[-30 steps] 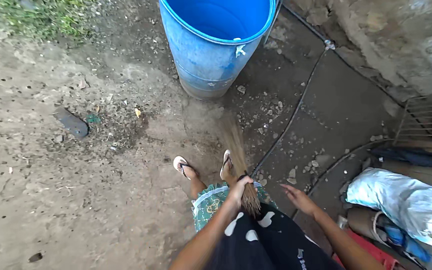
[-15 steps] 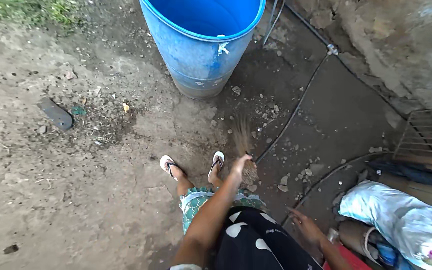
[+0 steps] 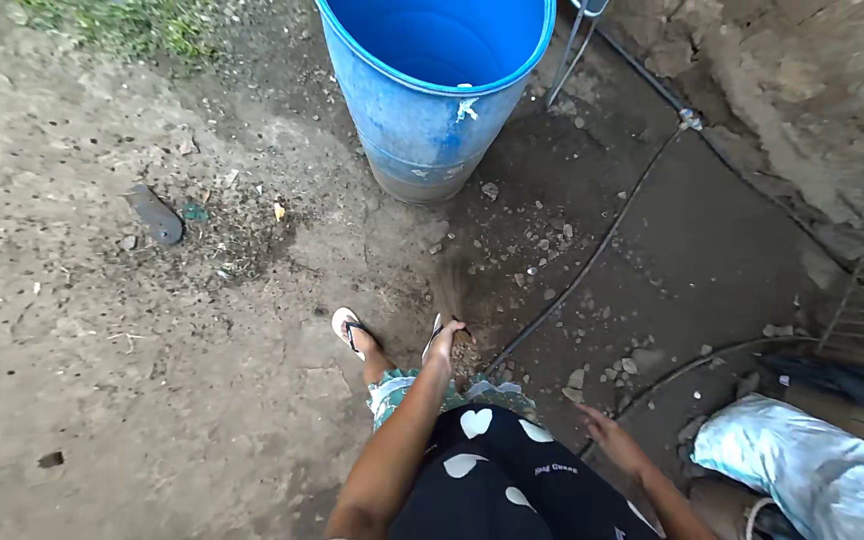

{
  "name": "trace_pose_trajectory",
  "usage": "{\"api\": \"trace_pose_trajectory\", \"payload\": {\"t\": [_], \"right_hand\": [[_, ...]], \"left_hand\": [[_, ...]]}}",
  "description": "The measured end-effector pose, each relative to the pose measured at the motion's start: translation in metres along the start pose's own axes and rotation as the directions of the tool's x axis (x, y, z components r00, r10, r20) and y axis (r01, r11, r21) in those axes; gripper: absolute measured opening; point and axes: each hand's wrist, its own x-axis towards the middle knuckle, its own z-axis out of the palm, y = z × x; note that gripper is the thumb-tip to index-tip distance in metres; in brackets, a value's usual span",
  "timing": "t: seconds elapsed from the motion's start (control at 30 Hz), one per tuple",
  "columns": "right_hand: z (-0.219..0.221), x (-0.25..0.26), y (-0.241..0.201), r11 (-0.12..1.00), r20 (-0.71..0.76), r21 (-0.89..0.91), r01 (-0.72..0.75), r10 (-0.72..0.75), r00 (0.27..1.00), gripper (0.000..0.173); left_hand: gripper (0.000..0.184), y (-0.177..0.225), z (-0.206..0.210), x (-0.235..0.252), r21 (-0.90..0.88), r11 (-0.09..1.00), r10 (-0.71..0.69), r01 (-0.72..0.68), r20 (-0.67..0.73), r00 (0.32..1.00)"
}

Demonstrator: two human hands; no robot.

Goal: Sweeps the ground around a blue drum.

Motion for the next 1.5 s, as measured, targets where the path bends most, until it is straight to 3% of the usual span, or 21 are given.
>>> {"api": "trace_pose_trajectory", "payload": {"t": [0.07,0.13,0.2,0.27,0.37,0.43,0.5,0.6,0.67,0.77,0.83,0.9,0.97,1.03,1.13,1.2,1.23,1.3,1.37,1.43,1.5], "right_hand": [[-0.004,0.003,-0.002,1.000,-0.019,0.021,0.002,-0.002,1.000,0.043],[-0.005,0.002,-0.005,1.000,0.004,0.003,-0.023,0.023,1.000,0.043],[-0.008,0.005,-0.009,0.997,0.048,-0.060,-0.044,0.047,0.998,0.043],[-0.009,0.006,-0.016,0.994,0.078,-0.098,-0.046,0.054,0.995,0.043],[-0.010,0.000,-0.020,0.998,0.027,-0.065,-0.008,0.010,1.000,0.043],[-0.013,-0.009,-0.015,0.999,-0.040,-0.015,0.047,-0.048,0.998,0.042],[-0.011,-0.017,-0.004,0.997,-0.088,0.033,0.070,-0.066,0.994,0.042],[-0.010,-0.021,0.013,0.999,-0.033,-0.041,0.031,-0.033,0.999,0.043],[-0.015,-0.014,0.013,0.989,0.036,-0.151,0.002,0.004,0.999,0.043],[-0.031,0.006,-0.003,0.967,0.041,-0.250,0.043,-0.034,0.999,0.043],[-0.047,0.021,-0.019,0.971,-0.009,-0.215,0.105,-0.110,0.994,0.043],[-0.061,0.030,-0.039,0.977,-0.069,-0.155,0.148,-0.161,0.985,0.043],[-0.071,0.035,-0.058,0.976,-0.093,-0.146,0.162,-0.176,0.980,0.043],[-0.076,0.039,-0.071,0.965,-0.079,-0.191,0.177,-0.195,0.978,0.043],[-0.082,0.049,-0.080,0.930,-0.028,-0.322,0.174,-0.194,0.981,0.042],[-0.090,0.055,-0.089,0.892,-0.011,-0.415,0.178,-0.201,0.980,0.042],[-0.095,0.059,-0.095,0.871,-0.005,-0.452,0.190,-0.216,0.976,0.042],[-0.107,0.064,-0.112,0.838,-0.006,-0.500,0.217,-0.254,0.967,0.042],[-0.119,0.065,-0.132,0.819,-0.023,-0.522,0.240,-0.295,0.955,0.042],[-0.131,0.068,-0.151,0.801,-0.046,-0.530,0.278,-0.355,0.934,0.042],[-0.140,0.071,-0.173,0.780,-0.049,-0.528,0.335,-0.421,0.906,0.042]], "left_hand": [[0.050,-0.010,0.026,-0.028,0.008,0.998,0.068,-0.067,-0.094,0.993],[0.072,-0.023,0.064,-0.078,-0.046,0.998,0.049,-0.050,-0.030,0.998],[0.077,-0.026,0.091,-0.102,-0.105,0.994,0.011,-0.001,0.091,0.996],[0.060,-0.011,0.102,-0.076,-0.079,0.997,-0.005,0.022,0.215,0.977],[0.027,0.042,0.097,0.012,0.045,0.998,-0.047,0.035,0.300,0.953],[0.033,0.073,0.092,0.053,0.077,0.997,0.002,-0.015,0.175,0.985],[0.052,0.075,0.098,0.066,0.064,0.989,0.133,-0.131,-0.028,0.991],[0.067,0.043,0.102,0.019,0.007,0.976,0.217,-0.217,-0.049,0.975],[0.053,0.037,0.073,-0.018,-0.037,0.981,0.193,-0.193,0.007,0.981],[0.024,0.068,-0.016,-0.028,-0.117,0.983,0.149,-0.142,0.060,0.987],[0.023,0.087,-0.074,-0.014,-0.092,0.971,0.211,-0.221,-0.109,0.971],[0.038,0.082,-0.104,0.002,0.036,0.952,0.297,-0.303,-0.328,0.897],[0.062,0.059,-0.102,-0.011,0.109,0.931,0.365,-0.349,-0.350,0.863],[0.076,0.034,-0.093,-0.040,0.055,0.933,0.354,-0.355,-0.309,0.883],[0.049,0.011,-0.107,-0.086,-0.141,0.950,0.256,-0.279,-0.165,0.953],[0.024,0.028,-0.141,-0.107,-0.194,0.968,0.148,-0.157,-0.060,0.987],[0.026,0.043,-0.165,-0.111,-0.196,0.973,0.119,-0.124,-0.038,0.992],[0.024,0.076,-0.205,-0.103,-0.173,0.975,0.115,-0.139,-0.146,0.983],[0.022,0.086,-0.228,-0.083,-0.117,0.967,0.175,-0.227,-0.342,0.923],[0.038,0.063,-0.228,-0.061,-0.025,0.944,0.286,-0.329,-0.437,0.853],[0.063,0.032,-0.195,-0.071,0.047,0.927,0.353,-0.371,-0.439,0.826]]}}
